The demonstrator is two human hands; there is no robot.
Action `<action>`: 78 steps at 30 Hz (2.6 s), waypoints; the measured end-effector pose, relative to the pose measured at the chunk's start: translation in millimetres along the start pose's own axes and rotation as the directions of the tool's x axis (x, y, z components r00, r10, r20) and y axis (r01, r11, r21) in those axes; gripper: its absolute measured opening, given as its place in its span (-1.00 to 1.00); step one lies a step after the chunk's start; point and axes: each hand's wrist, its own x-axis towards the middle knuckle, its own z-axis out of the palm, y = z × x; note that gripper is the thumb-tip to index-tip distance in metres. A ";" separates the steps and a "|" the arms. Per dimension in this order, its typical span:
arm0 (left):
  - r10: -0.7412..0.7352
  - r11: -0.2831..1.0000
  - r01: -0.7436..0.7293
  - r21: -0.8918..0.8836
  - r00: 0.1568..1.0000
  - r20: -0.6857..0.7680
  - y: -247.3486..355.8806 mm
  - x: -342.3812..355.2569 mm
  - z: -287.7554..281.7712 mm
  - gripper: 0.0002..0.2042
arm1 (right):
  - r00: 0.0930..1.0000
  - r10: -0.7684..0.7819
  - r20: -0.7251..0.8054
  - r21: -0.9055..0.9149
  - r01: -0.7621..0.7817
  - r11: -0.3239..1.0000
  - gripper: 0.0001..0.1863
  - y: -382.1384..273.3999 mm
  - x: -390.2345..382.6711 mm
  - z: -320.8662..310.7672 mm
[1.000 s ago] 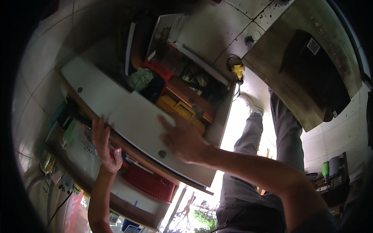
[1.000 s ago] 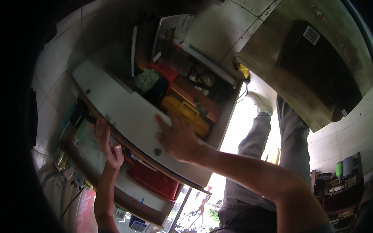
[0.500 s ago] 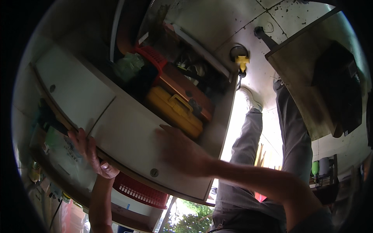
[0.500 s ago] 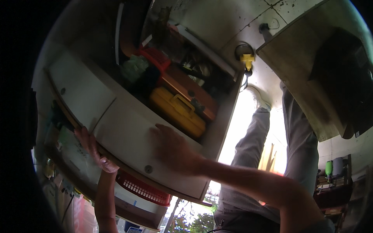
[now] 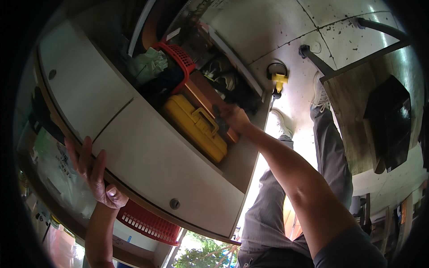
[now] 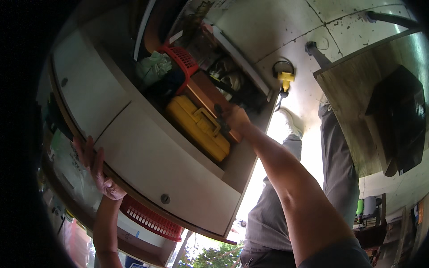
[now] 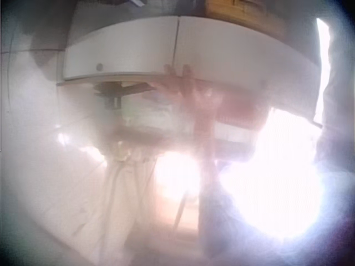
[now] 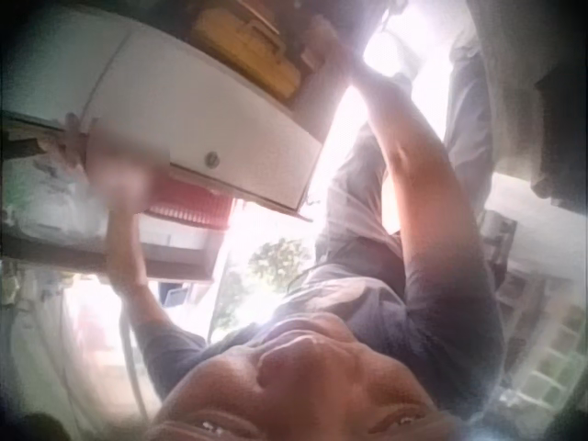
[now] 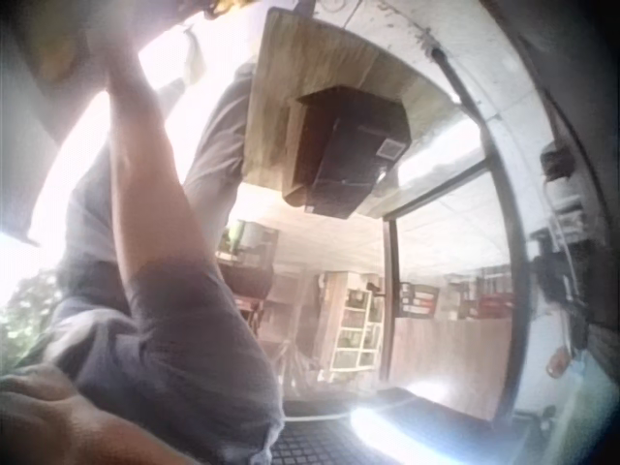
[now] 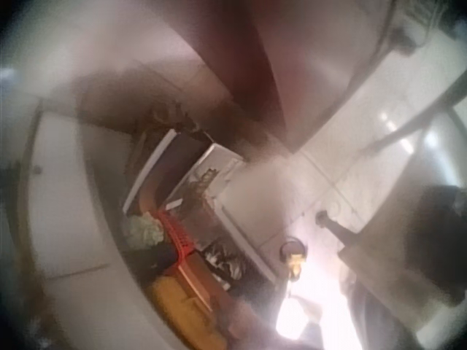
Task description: The person removes a dashboard panel, disconnects wiring, and retrieves tools from a nearby shop. They return to the car and use a screwdriver to adjust components within the dashboard cavity.
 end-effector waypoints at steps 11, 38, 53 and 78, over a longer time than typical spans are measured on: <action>-0.046 0.999 0.045 0.027 0.999 0.027 7.3 -1.3 -1.5 -0.37 | 0.998 0.052 -0.022 0.050 -0.051 0.997 -0.53 -2.4 4.9 16.9; 0.137 0.982 -0.154 0.106 0.979 0.153 33.3 50.8 -14.8 -0.40 | 0.856 -0.374 -0.356 -0.122 0.355 0.927 -0.87 -23.2 -33.6 52.8; -0.161 0.893 -0.445 -0.071 -0.460 0.873 58.7 167.6 249.1 -0.51 | 0.840 -0.500 -0.212 -0.023 0.507 0.862 -0.87 -50.8 -68.3 67.2; -0.064 0.901 -0.358 -0.246 -0.669 0.740 48.3 143.9 280.9 -0.36 | 0.820 -0.487 0.302 -0.578 0.564 0.590 -0.76 6.0 -13.2 92.5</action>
